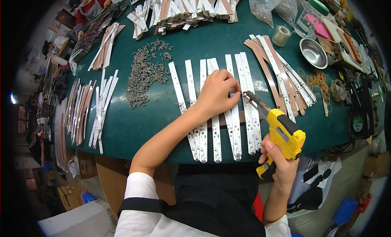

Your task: The person arranges LED strips on a work table, places small components from a pile onto the strips by hand, and solders them using a handheld soldering gun.

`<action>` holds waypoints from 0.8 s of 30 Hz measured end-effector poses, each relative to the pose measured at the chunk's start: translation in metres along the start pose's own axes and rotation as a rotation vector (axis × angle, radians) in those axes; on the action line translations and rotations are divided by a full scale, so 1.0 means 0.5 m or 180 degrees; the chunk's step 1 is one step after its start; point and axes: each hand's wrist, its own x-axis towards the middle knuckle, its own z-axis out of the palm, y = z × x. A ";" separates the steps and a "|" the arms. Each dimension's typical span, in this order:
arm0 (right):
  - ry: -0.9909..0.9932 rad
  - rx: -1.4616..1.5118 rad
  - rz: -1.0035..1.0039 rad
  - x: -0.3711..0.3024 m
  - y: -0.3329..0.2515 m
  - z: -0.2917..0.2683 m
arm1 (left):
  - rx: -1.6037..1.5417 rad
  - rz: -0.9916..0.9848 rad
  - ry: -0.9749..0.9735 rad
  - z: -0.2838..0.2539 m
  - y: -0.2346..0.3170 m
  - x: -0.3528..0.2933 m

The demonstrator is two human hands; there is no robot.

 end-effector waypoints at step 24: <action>-0.0001 -0.0036 0.0051 -0.003 -0.004 -0.003 | -0.0067 0.0029 0.0072 0.000 -0.004 -0.003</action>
